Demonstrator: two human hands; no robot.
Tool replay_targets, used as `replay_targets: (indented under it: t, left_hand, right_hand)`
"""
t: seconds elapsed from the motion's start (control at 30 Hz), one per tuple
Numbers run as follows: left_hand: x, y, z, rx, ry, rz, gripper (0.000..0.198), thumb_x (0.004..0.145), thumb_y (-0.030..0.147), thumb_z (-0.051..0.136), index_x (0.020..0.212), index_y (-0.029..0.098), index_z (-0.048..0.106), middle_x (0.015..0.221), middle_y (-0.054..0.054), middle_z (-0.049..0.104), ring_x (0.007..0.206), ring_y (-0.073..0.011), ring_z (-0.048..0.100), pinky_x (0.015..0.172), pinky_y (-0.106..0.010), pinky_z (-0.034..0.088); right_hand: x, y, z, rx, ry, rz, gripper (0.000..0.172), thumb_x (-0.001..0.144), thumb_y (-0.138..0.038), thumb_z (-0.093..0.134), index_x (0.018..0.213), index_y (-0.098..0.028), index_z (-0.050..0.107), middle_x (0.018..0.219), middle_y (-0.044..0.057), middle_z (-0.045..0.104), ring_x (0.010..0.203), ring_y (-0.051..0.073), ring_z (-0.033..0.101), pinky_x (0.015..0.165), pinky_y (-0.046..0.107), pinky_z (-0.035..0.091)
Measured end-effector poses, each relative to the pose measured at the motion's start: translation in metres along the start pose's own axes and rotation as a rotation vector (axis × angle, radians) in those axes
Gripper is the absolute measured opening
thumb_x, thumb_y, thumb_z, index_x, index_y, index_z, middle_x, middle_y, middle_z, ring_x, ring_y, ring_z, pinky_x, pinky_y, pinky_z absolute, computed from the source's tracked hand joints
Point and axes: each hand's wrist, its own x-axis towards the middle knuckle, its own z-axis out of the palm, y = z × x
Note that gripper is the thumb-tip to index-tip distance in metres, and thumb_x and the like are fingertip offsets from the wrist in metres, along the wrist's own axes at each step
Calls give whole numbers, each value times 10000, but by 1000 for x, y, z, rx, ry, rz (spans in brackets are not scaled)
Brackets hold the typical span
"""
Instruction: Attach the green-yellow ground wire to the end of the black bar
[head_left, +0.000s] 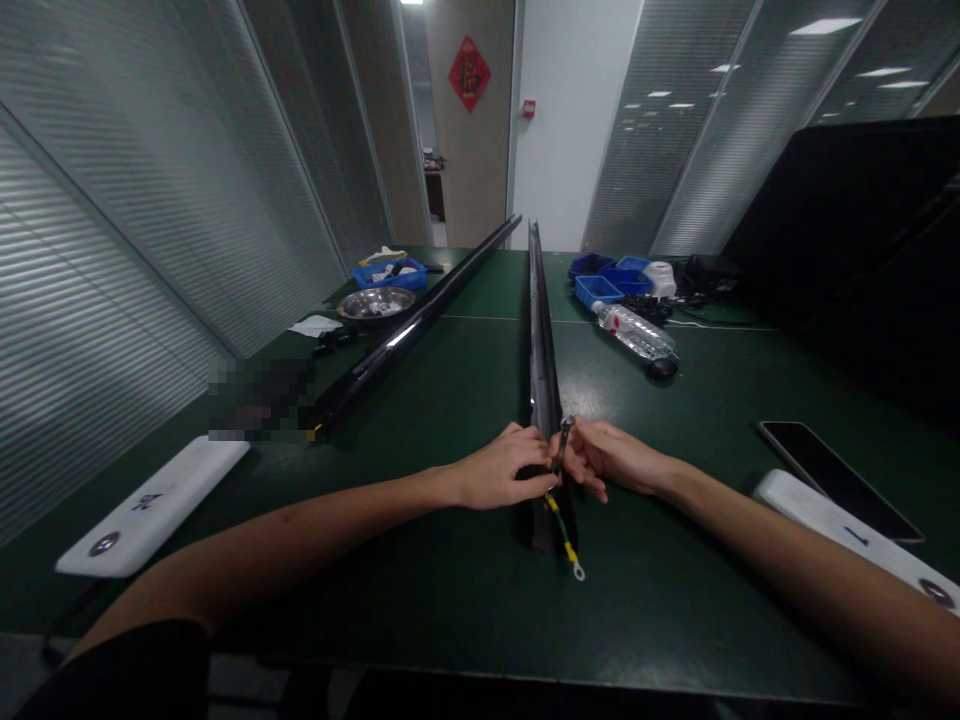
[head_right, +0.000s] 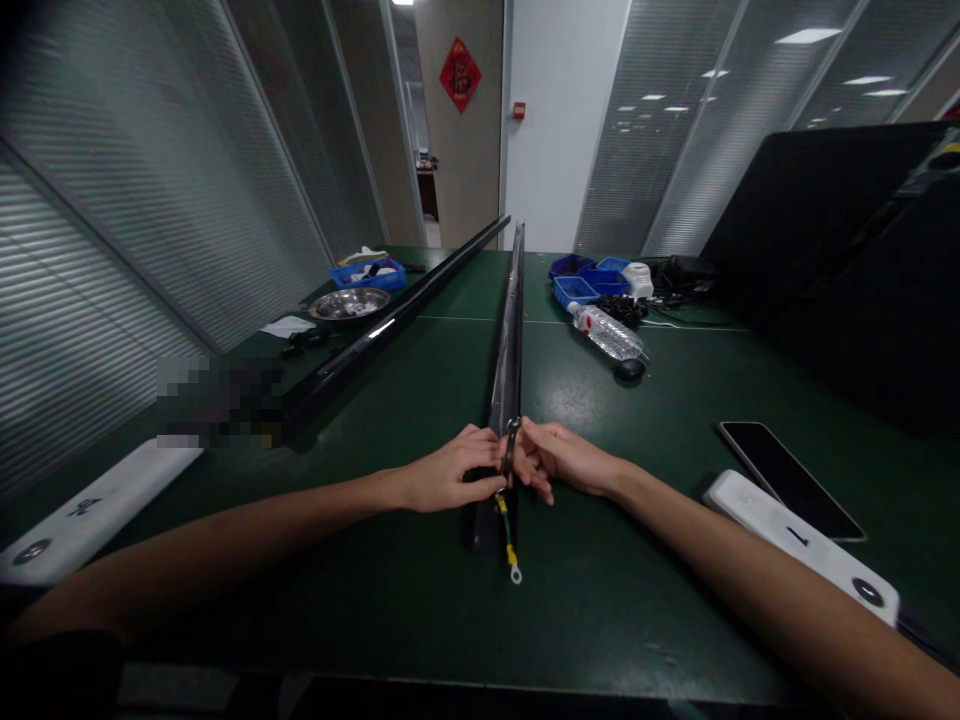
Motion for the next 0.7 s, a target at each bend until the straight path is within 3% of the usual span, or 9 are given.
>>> replay_targets:
  t: [0.17, 0.47, 0.53, 0.6, 0.67, 0.7]
  left_hand:
    - [1, 1, -2, 2, -9, 21, 255, 1056, 388, 509, 1151, 247, 699, 1180, -54, 710, 1163, -251, 560, 1008, -384, 343]
    - [0, 2, 1, 9, 41, 34, 211, 1041, 355, 544, 1042, 198, 686, 1055, -46, 690, 1052, -220, 591, 970, -371, 394]
    - [-1, 2, 0, 1, 182, 30, 203, 1044, 312, 517, 1030, 182, 672, 1030, -56, 691, 1008, -214, 600, 950, -376, 430]
    - [-2, 9, -6, 2, 421, 57, 201, 1041, 237, 472, 1012, 172, 660, 994, -67, 692, 967, -207, 610, 916, -378, 469]
    - [-3, 25, -15, 39, 628, 160, 205, 1014, 159, 458, 966, 173, 656, 929, -64, 691, 902, -197, 624, 860, -372, 498]
    - [-6, 39, -20, 64, 669, 239, 191, 988, 132, 471, 959, 176, 654, 906, -62, 691, 876, -193, 634, 831, -367, 512]
  right_hand:
    - [0, -1, 0, 5, 1, -1, 593, 990, -661, 569, 857, -94, 680, 655, 13, 649, 390, 62, 503, 368, 167, 515]
    - [0, -2, -1, 54, -4, 14, 563, 988, -659, 575, 942, -109, 687, 656, 4, 644, 405, 73, 527, 370, 169, 535]
    - [0, -2, -2, 79, 13, 16, 549, 981, -661, 586, 964, -121, 683, 663, -3, 642, 408, 75, 531, 369, 168, 535]
    - [0, -3, -2, 96, 28, 21, 539, 977, -663, 591, 987, -131, 679, 661, -11, 639, 402, 72, 524, 368, 165, 532]
    - [0, -3, -2, 94, 36, 23, 538, 976, -663, 594, 1000, -132, 678, 657, -12, 644, 399, 70, 524, 368, 162, 531]
    - [0, -3, -2, 91, 39, 21, 538, 971, -663, 602, 1002, -131, 679, 658, -8, 651, 399, 70, 529, 367, 160, 530]
